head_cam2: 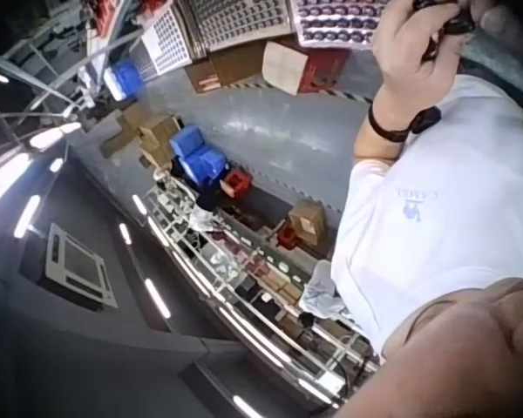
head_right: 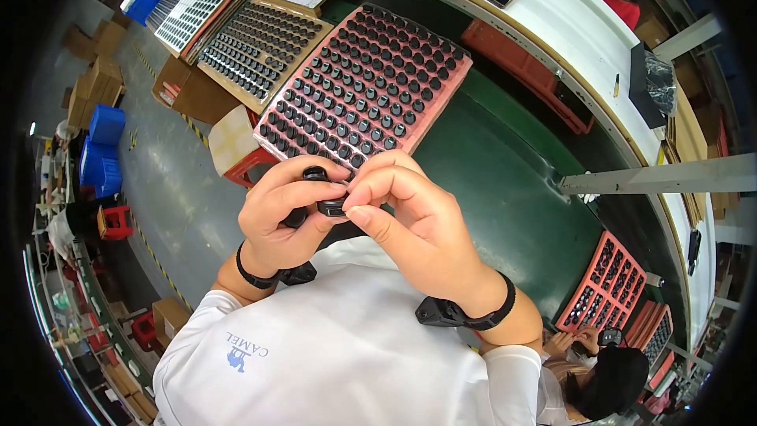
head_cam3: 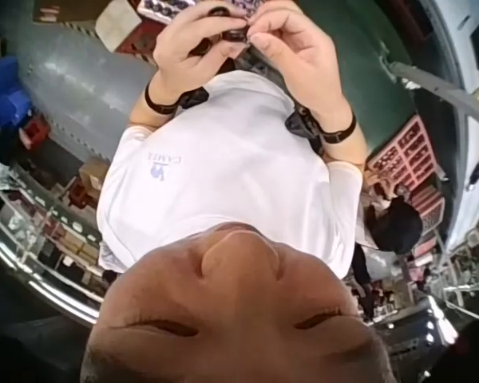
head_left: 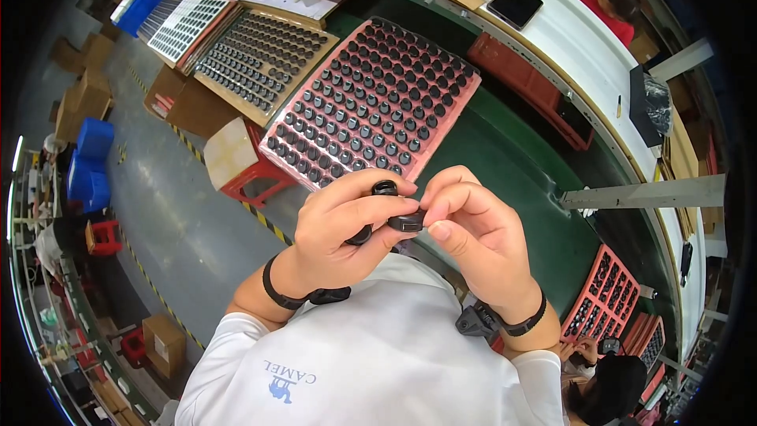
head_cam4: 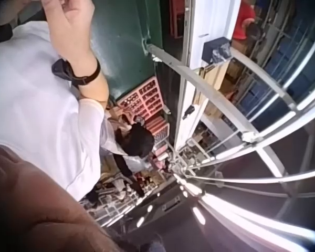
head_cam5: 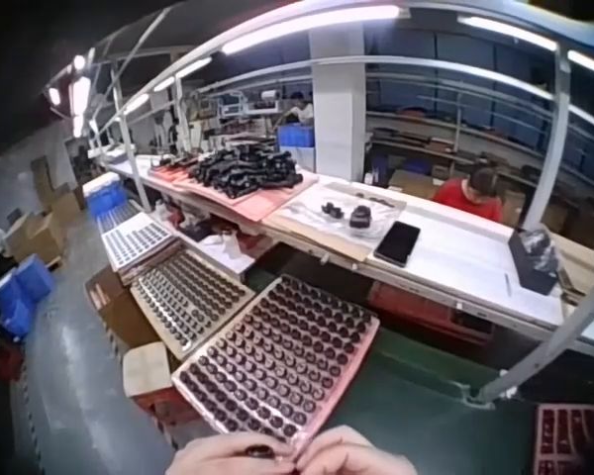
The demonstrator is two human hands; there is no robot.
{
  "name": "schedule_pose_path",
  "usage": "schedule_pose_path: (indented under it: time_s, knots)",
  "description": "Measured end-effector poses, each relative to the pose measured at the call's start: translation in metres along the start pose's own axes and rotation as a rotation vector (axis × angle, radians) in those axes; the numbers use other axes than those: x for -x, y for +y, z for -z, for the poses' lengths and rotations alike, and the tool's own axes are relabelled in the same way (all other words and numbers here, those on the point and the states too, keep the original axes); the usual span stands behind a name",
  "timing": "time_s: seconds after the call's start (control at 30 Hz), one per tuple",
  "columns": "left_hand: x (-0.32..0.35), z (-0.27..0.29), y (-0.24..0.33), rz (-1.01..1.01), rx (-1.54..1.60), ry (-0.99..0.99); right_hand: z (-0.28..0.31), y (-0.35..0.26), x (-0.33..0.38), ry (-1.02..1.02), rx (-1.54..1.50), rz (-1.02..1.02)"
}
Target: Assembling small black circular components and organizing them into a grid tray.
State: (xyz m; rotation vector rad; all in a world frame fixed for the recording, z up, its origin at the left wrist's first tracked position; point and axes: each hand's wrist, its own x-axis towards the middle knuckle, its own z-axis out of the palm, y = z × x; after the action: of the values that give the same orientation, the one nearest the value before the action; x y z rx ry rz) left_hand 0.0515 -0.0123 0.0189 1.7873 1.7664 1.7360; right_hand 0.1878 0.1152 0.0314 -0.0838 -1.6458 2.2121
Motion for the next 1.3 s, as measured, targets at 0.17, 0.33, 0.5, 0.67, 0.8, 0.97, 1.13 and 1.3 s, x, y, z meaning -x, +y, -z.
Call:
schedule_pose_path:
  time_s: [0.17, 0.33, 0.5, 0.67, 0.8, 0.97, 1.13, 1.3]
  knots:
    - [-0.002, 0.001, 0.004, 0.006, -0.014, -0.002, -0.005, -0.005, 0.000, 0.034, 0.005, -0.038]
    - [-0.005, -0.001, 0.005, -0.027, -0.044, -0.002, -0.004, -0.005, 0.001, 0.034, 0.067, 0.011]
    - [-0.008, -0.004, 0.006, -0.049, -0.051, 0.014, -0.002, -0.006, 0.001, 0.043, 0.177, 0.067]
    - [-0.013, -0.006, 0.005, -0.115, -0.065, 0.033, 0.002, -0.010, -0.004, 0.054, 0.221, 0.116]
    - [-0.012, -0.006, 0.004, -0.072, -0.028, -0.017, 0.011, -0.012, -0.007, -0.004, 0.098, 0.045]
    - [-0.012, -0.007, 0.003, -0.010, 0.125, 0.019, 0.010, -0.016, -0.007, 0.013, -0.097, -0.067]
    - [-0.013, -0.007, 0.002, -0.006, 0.191, 0.072, 0.012, -0.007, -0.012, -0.044, 0.071, 0.153]
    - [-0.016, 0.001, -0.004, -0.051, 0.167, 0.103, 0.008, -0.007, -0.021, -0.088, 0.203, 0.208]
